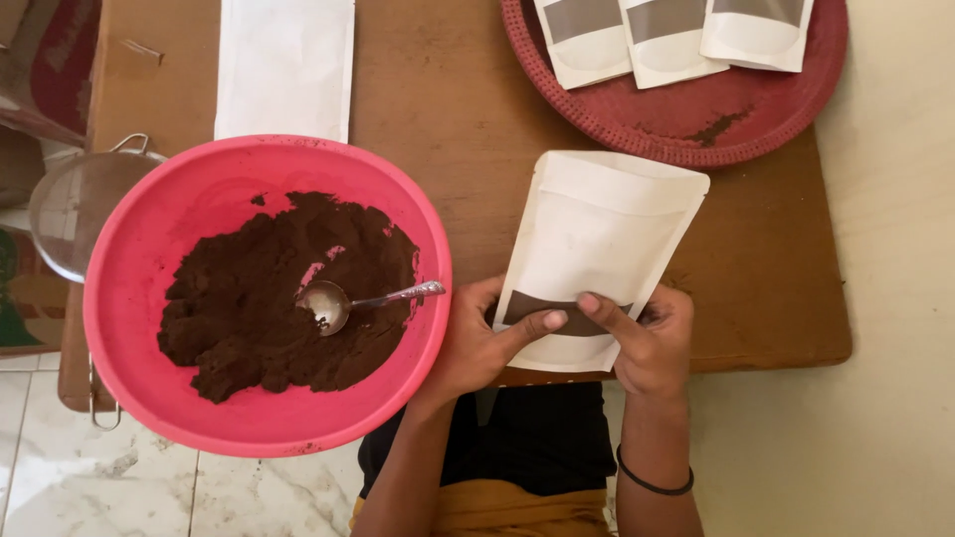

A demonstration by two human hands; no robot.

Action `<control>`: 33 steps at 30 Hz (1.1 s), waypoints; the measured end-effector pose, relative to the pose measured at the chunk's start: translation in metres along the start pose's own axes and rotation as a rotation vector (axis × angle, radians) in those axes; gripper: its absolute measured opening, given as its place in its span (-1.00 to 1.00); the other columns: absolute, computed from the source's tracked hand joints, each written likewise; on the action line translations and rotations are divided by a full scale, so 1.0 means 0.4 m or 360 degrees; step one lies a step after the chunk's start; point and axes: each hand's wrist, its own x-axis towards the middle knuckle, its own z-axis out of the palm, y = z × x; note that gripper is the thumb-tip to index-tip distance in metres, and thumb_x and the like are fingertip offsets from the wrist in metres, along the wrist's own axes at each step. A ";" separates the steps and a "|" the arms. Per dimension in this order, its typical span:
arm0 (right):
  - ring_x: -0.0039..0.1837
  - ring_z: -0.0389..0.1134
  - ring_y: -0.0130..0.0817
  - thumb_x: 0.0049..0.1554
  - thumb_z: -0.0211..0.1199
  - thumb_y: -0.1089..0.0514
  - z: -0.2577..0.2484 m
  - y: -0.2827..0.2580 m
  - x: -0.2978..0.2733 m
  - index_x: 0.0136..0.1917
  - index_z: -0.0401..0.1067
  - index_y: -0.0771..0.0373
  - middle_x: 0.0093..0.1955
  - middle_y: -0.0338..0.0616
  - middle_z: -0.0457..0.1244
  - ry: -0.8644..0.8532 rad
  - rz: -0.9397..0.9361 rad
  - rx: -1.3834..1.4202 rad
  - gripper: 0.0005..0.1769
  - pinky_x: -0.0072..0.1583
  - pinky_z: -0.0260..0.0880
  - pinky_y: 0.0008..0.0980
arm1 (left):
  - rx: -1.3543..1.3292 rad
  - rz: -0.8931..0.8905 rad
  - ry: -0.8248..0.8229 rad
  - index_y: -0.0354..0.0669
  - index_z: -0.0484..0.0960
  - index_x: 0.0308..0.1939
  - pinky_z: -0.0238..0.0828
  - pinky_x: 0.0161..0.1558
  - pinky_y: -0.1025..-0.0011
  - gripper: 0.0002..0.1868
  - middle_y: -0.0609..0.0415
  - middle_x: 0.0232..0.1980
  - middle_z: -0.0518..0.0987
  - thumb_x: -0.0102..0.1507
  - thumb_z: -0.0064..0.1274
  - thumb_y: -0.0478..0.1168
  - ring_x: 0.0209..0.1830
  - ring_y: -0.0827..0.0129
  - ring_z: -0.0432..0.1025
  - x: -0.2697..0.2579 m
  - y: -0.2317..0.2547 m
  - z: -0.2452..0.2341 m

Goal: Filling a white pouch with coffee grounds using a spoon from a pink bowl.

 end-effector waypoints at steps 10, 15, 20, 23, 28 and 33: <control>0.04 0.28 -0.44 -0.04 0.49 0.41 -0.010 0.033 -0.011 0.00 0.58 0.47 -0.11 -0.06 0.43 0.0031 0.0058 0.0049 -0.70 0.15 0.48 -0.21 | 0.0051 -0.0067 0.0147 -0.30 0.78 -0.29 0.55 -0.19 0.42 -0.71 0.00 -0.40 0.72 0.08 0.45 -0.15 -0.36 0.44 0.52 0.001 0.070 0.025; 0.01 0.29 -0.46 -0.06 0.51 0.43 -0.012 0.029 -0.008 -0.04 0.60 0.49 -0.17 -0.03 0.44 0.0035 -0.0042 -0.0008 -0.73 0.11 0.49 -0.29 | 0.0053 -0.0101 0.0195 -0.28 0.79 -0.33 0.51 -0.25 0.50 -0.75 0.05 -0.43 0.71 0.08 0.45 -0.17 -0.39 0.48 0.50 -0.002 0.077 0.028; -0.03 0.28 -0.48 -0.06 0.53 0.42 0.014 -0.021 -0.011 -0.07 0.61 0.45 -0.21 -0.08 0.44 -0.0005 -0.0031 -0.0048 -0.75 0.06 0.49 -0.32 | 0.0039 -0.0090 0.0240 -0.27 0.77 -0.38 0.50 -0.29 0.47 -0.73 0.03 -0.47 0.68 0.05 0.48 -0.15 -0.44 0.45 0.48 -0.001 0.044 0.026; -0.04 0.28 -0.49 -0.06 0.52 0.39 -0.006 0.007 -0.016 -0.09 0.60 0.46 -0.25 -0.07 0.43 0.0016 -0.0016 -0.0053 -0.77 0.03 0.49 -0.31 | 0.0047 -0.0094 0.0242 -0.26 0.76 -0.44 0.47 -0.36 0.50 -0.75 0.06 -0.53 0.66 0.06 0.47 -0.16 -0.48 0.48 0.46 -0.007 0.064 0.029; -0.05 0.26 -0.52 -0.02 0.51 0.37 -0.002 0.002 -0.016 -0.11 0.61 0.46 -0.25 -0.07 0.42 0.0028 -0.0004 0.0009 -0.81 0.03 0.48 -0.38 | 0.0027 -0.0105 0.0208 -0.28 0.74 -0.41 0.49 -0.34 0.49 -0.76 0.07 -0.52 0.65 0.11 0.43 -0.16 -0.46 0.49 0.45 -0.007 0.070 0.032; -0.06 0.27 -0.50 -0.04 0.51 0.37 0.027 -0.047 -0.012 -0.09 0.61 0.45 -0.23 -0.09 0.43 0.0019 0.0050 -0.0020 -0.78 0.04 0.49 -0.34 | 0.0033 -0.0124 0.0260 -0.21 0.73 -0.47 0.46 -0.35 0.55 -0.76 0.11 -0.52 0.65 0.10 0.45 -0.15 -0.47 0.51 0.45 -0.006 0.079 0.032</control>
